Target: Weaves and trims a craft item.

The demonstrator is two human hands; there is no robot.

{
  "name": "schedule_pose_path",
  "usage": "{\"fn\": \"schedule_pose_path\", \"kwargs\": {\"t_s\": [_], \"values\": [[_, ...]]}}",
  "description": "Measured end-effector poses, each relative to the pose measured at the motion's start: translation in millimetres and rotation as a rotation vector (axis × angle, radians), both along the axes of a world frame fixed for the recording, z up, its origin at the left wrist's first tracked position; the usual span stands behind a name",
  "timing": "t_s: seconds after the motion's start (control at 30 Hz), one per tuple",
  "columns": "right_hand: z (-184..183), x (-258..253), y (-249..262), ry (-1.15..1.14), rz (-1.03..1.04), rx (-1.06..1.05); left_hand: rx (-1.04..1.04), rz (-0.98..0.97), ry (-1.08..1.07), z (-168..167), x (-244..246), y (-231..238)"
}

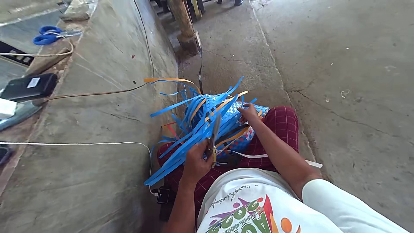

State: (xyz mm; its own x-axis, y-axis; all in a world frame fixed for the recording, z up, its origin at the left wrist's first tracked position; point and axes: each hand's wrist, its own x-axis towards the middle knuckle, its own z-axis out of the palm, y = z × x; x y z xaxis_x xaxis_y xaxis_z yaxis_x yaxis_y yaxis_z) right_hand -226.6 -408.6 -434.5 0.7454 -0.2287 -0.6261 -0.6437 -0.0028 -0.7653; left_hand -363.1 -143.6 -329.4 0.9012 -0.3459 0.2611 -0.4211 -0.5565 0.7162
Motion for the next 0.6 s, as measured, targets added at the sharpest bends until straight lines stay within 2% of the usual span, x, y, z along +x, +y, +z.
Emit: {"fn": "schedule_pose_path", "kwargs": {"t_s": [0.1, 0.23, 0.33, 0.43, 0.6], "values": [[2, -5, 0, -0.116, -0.041, 0.008, 0.098, -0.065, 0.008, -8, -7, -9], [38, -30, 3, -0.415, -0.133, 0.240, 0.316, 0.004, 0.085, -13, -6, -27], [71, -51, 5, -0.572, -0.102, 0.437, 0.369, 0.054, 0.181, -10, 5, -37], [92, -72, 9, -0.672, -0.023, 0.418, 0.346, 0.045, 0.126, -6, 15, -47], [106, -90, 13, -0.753, 0.011, 0.355, 0.299, 0.026, 0.036, -2, 20, -60]]}}
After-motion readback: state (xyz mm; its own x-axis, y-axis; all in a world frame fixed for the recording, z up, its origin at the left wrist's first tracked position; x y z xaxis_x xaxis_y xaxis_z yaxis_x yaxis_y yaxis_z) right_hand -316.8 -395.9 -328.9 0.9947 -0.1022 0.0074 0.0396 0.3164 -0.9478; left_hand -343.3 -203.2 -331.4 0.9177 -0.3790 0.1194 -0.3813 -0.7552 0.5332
